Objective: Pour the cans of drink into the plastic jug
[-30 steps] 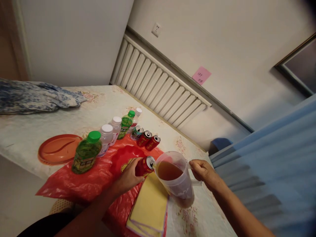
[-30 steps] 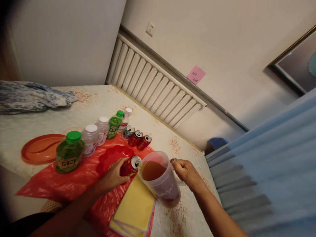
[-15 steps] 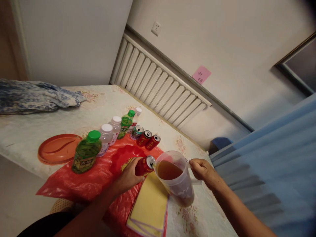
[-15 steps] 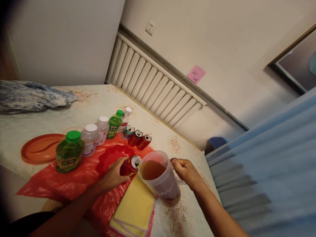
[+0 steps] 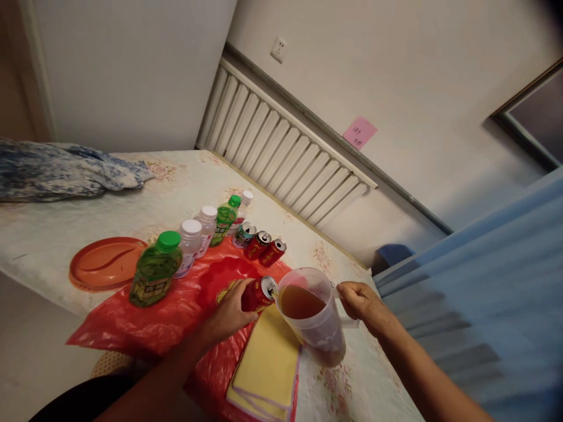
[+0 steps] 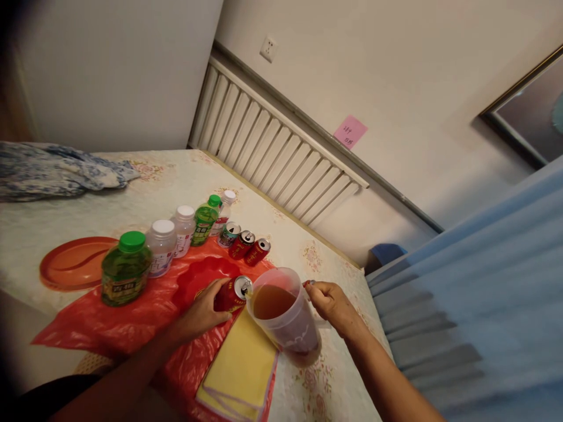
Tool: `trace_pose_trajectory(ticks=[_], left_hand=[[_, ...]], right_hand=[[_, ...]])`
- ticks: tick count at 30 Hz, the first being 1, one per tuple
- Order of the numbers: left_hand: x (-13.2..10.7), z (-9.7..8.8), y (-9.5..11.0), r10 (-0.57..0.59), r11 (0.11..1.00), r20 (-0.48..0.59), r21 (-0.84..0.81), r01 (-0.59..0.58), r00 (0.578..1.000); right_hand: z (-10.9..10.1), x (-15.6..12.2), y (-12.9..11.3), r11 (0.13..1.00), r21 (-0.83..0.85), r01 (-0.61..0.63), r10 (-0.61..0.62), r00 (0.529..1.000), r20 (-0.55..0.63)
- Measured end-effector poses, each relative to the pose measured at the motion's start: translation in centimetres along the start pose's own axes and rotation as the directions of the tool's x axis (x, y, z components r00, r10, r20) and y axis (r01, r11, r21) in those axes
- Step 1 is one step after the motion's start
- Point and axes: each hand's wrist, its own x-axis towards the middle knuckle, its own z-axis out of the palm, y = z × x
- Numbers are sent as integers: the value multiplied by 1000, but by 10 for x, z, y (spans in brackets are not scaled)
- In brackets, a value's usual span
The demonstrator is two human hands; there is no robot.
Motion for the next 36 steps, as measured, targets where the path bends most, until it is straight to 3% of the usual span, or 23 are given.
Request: trace_pose_trajectory(ticks=[9, 17, 20, 25, 31, 36], left_hand=[[0, 3, -10, 20, 999, -15, -34, -20, 1000], [-4, -3, -4, -9, 993, -31, -116, 5, 999], [-10, -10, 2, -17, 986, -37, -165, 10, 999], [-29, -20, 4, 20, 988, -2, -155, -20, 1000], [-56, -25, -2, -27, 988, 144, -144, 48, 989], [-69, -24, 1, 31, 970, 293, -239, 42, 956]], right_hand=[[4, -2, 2, 999, 47, -21, 21, 1000, -7], [12, -5, 26, 935, 354, 6, 12, 999, -47], [16, -3, 33, 852, 520, 54, 8, 993, -117], [24, 11, 30, 644, 748, 159, 11, 976, -218], [47, 38, 11, 446, 834, 325, 2, 931, -364], [85, 66, 2, 355, 872, 338, -35, 937, -349]])
